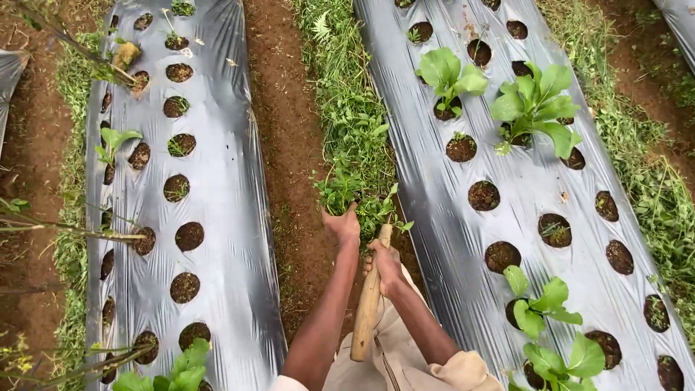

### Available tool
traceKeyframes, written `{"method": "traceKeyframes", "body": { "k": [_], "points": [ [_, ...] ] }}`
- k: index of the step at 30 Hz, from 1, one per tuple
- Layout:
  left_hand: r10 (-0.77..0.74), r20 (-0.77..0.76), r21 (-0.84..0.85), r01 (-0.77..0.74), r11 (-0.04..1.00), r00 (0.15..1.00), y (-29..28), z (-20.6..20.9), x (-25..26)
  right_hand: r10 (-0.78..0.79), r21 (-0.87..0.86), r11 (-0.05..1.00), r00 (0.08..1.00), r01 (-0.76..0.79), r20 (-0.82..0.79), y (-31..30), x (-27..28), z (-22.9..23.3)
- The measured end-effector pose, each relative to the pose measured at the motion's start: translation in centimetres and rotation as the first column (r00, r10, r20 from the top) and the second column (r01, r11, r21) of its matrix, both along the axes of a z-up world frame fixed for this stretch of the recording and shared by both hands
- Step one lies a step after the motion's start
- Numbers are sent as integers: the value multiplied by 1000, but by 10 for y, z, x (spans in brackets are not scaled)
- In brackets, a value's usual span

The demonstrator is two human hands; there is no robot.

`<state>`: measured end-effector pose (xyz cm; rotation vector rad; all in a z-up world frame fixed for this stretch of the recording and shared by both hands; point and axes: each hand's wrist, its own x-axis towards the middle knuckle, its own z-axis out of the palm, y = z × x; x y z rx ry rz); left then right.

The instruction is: Using a hand hoe to remove weeds from the soil between plastic-covered garden beds and gathering the weeds by hand.

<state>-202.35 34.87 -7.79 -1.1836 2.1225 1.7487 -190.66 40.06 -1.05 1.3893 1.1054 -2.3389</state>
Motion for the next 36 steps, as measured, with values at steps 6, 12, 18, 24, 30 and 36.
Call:
{"method": "traceKeyframes", "body": {
  "k": [6, 12, 18, 24, 30, 36],
  "points": [
    [-110, 31, -67, 112, 991, 993, 13, 2, -132, -41, -32, 999, 999, 42, 18, 21, -129, -8],
    [-100, 7, -74, 100, 992, 995, 30, -13, -225, 33, 4, 999, 999, -33, -11, 40, -217, 15],
    [-125, 27, -86, 127, 988, 992, 56, 21, -294, 26, 42, 999, 1000, -26, 10, 56, -295, 11],
    [-191, 64, -7, 192, 981, 980, 80, 1, -365, -6, 382, 923, 994, -36, 110, 54, -363, 12],
    [-337, 123, 36, 336, 941, 933, 96, -11, -440, -67, 562, 825, 974, -68, 215, 43, -437, 29],
    [-397, 198, 6, 403, 915, 896, 123, -73, -493, -276, 709, 705, 931, 26, 241, 50, -477, 45]
  ]
}}
